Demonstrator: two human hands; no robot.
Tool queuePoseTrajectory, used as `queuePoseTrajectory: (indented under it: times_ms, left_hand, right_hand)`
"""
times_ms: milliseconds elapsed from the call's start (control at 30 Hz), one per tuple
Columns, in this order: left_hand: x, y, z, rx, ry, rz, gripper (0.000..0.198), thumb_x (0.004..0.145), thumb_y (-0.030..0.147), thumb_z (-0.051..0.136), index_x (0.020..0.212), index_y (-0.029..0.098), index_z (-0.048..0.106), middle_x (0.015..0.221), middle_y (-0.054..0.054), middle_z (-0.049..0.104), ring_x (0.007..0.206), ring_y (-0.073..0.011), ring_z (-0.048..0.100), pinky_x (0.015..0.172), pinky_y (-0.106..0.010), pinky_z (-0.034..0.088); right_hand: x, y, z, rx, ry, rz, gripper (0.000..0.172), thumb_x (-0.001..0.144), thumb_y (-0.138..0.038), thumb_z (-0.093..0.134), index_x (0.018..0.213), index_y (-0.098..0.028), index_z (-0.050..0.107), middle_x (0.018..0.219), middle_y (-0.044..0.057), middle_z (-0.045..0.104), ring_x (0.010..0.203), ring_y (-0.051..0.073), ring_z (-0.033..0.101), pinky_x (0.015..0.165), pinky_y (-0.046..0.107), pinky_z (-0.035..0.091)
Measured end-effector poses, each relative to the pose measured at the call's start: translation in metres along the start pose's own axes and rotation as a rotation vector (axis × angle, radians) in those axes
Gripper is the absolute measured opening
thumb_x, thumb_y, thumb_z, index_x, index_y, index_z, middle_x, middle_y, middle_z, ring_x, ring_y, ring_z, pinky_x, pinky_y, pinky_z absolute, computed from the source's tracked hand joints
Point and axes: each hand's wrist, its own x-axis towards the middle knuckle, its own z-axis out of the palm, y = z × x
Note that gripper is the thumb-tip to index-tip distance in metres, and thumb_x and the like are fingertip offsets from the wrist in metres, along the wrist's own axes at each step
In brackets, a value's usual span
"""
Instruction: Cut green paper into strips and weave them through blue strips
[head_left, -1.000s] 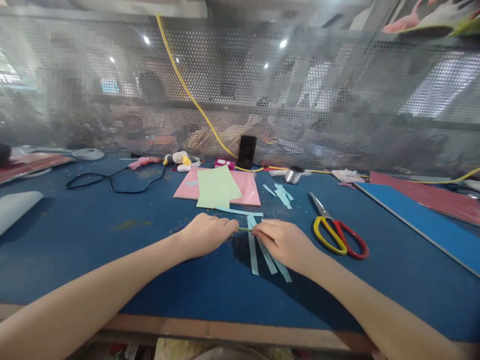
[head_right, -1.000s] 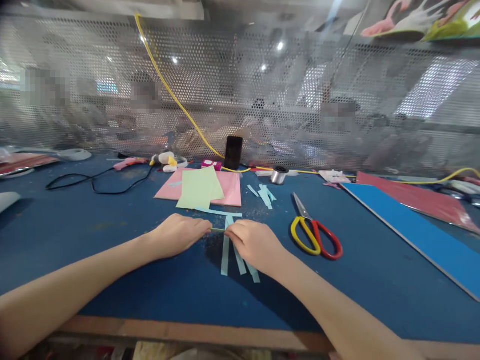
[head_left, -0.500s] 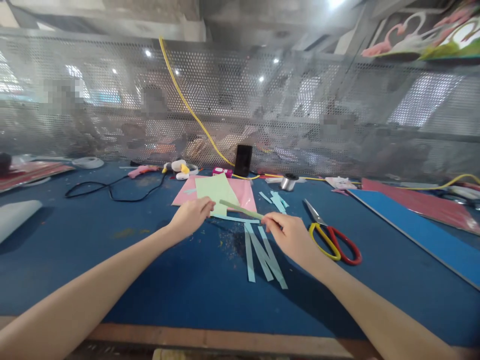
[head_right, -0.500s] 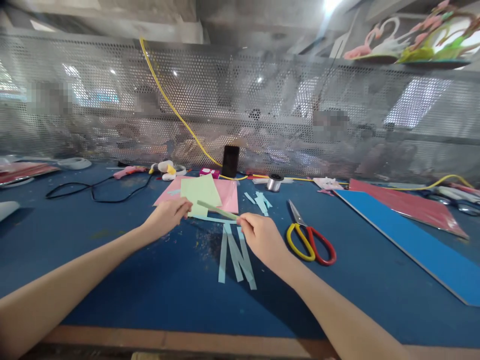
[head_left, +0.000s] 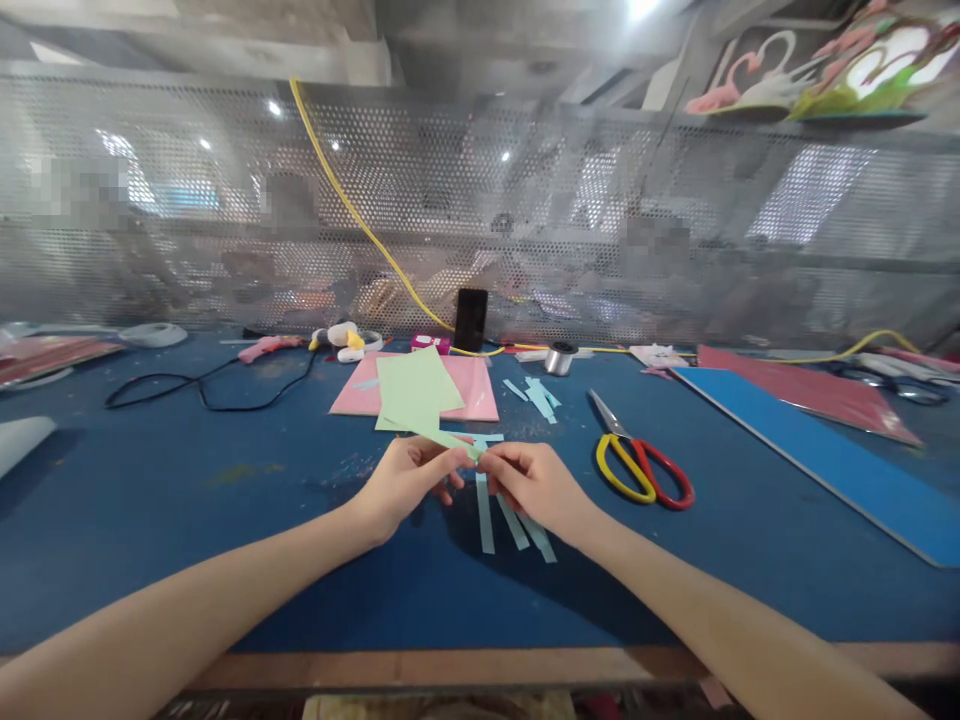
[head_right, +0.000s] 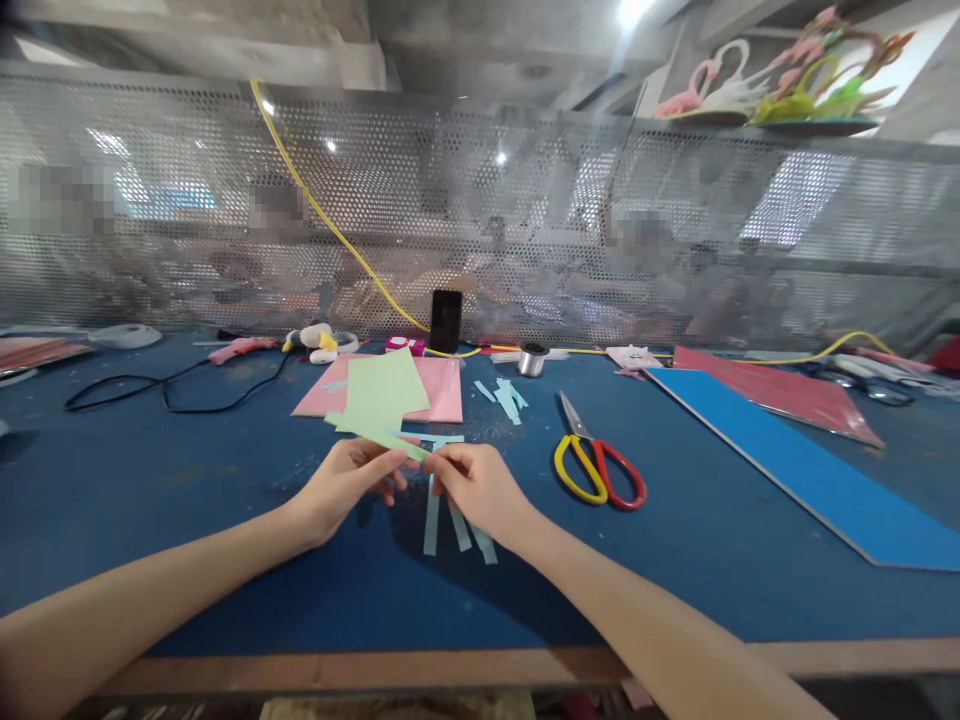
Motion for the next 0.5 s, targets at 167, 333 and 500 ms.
queuePoseTrajectory:
  times_ms: [167, 333, 500]
  left_hand:
    - [0.0044, -0.0068, -0.0054, -0.003, 0.009, -0.017, 0.045, 0.078, 0.051, 0.074, 0.096, 0.010, 0.075, 0.070, -0.005, 0.066, 0.061, -0.0119, 0.057, 0.051, -0.021, 0.049]
    - [0.0035, -0.0075, -0.0071, 0.018, -0.059, 0.009, 0.052, 0.079, 0.054, 0.072, 0.108, 0.011, 0.073, 0.064, -0.001, 0.062, 0.057, -0.0119, 0.056, 0.052, -0.024, 0.050]
    - [0.0034, -0.0071, -0.0065, 0.008, -0.038, 0.024, 0.054, 0.076, 0.056, 0.073, 0.105, 0.011, 0.073, 0.064, -0.001, 0.061, 0.056, -0.0114, 0.054, 0.053, -0.025, 0.049]
  right_hand:
    - [0.0005, 0.0030, 0.0045, 0.114, -0.072, 0.052, 0.039, 0.090, -0.051, 0.056, 0.071, -0.018, 0.060, 0.058, -0.001, 0.058, 0.041, 0.007, 0.046, 0.039, 0.019, 0.034]
    - [0.0007, 0.0039, 0.0063, 0.347, -0.145, 0.202, 0.042, 0.082, -0.057, 0.064, 0.079, -0.016, 0.064, 0.058, -0.002, 0.058, 0.039, 0.006, 0.044, 0.033, 0.017, 0.031]
    - [-0.0009, 0.0017, 0.0084, 0.395, -0.159, 0.209, 0.042, 0.083, -0.057, 0.064, 0.080, -0.016, 0.063, 0.059, -0.002, 0.059, 0.039, 0.005, 0.044, 0.033, 0.016, 0.032]
